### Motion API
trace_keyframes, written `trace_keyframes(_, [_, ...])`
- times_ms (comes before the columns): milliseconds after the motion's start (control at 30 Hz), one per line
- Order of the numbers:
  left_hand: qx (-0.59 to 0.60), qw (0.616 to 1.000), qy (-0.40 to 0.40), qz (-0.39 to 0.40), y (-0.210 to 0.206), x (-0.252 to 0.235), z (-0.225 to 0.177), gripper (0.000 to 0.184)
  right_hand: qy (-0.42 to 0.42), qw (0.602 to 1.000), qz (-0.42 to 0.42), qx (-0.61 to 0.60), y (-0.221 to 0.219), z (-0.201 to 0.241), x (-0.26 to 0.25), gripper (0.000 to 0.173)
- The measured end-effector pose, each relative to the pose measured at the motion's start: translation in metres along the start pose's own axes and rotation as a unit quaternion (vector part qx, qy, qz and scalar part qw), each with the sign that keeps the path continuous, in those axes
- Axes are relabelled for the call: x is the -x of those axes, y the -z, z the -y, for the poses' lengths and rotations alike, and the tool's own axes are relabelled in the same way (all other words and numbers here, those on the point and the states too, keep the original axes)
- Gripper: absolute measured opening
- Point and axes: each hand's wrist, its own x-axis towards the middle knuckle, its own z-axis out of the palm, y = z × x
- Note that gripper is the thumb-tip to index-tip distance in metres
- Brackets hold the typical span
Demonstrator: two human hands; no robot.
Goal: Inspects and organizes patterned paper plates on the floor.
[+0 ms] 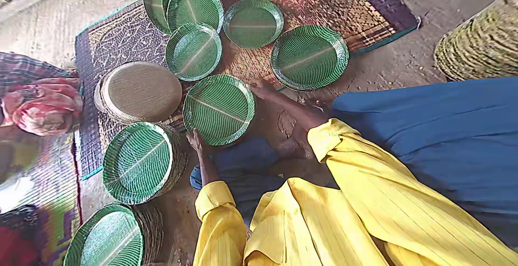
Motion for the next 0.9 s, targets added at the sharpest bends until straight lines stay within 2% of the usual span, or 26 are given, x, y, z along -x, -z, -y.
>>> trace_keyframes(100, [0.042, 0.998, 0.029, 0.026, -0.005, 0.007, -0.005, 0.051, -0.087, 0.993, 0.009, -0.075, -0.008, -0.021, 0.012, 0.049])
trace_keyframes(200, [0.093, 0.990, 0.094, 0.050, -0.006, 0.005, -0.002, 0.050, -0.161, 0.973, 0.046, -0.156, -0.038, -0.036, 0.026, 0.059])
trace_keyframes(267, [0.109, 0.986, 0.110, 0.060, -0.006, 0.000, 0.005, 0.051, -0.188, 0.962, 0.064, -0.186, -0.057, -0.036, 0.035, 0.064])
trace_keyframes(433, [0.191, 0.971, 0.114, 0.090, -0.006, 0.003, 0.006, 0.042, -0.228, 0.940, 0.013, -0.253, -0.071, -0.033, 0.056, 0.056])
trace_keyframes(533, [0.207, 0.960, 0.117, 0.149, -0.003, 0.008, 0.003, 0.040, -0.269, 0.927, -0.007, -0.261, -0.065, -0.038, 0.067, 0.062])
trace_keyframes(600, [0.176, 0.958, 0.120, 0.194, -0.003, 0.011, 0.001, 0.041, -0.281, 0.923, -0.017, -0.262, -0.062, -0.051, 0.067, 0.065])
trace_keyframes(700, [0.135, 0.954, 0.110, 0.244, -0.006, 0.008, 0.014, 0.043, -0.283, 0.921, -0.039, -0.265, -0.062, -0.057, 0.065, 0.059])
trace_keyframes(900, [0.173, 0.938, 0.108, 0.281, -0.007, 0.017, 0.002, 0.040, -0.267, 0.921, -0.067, -0.275, -0.058, -0.047, 0.071, 0.050])
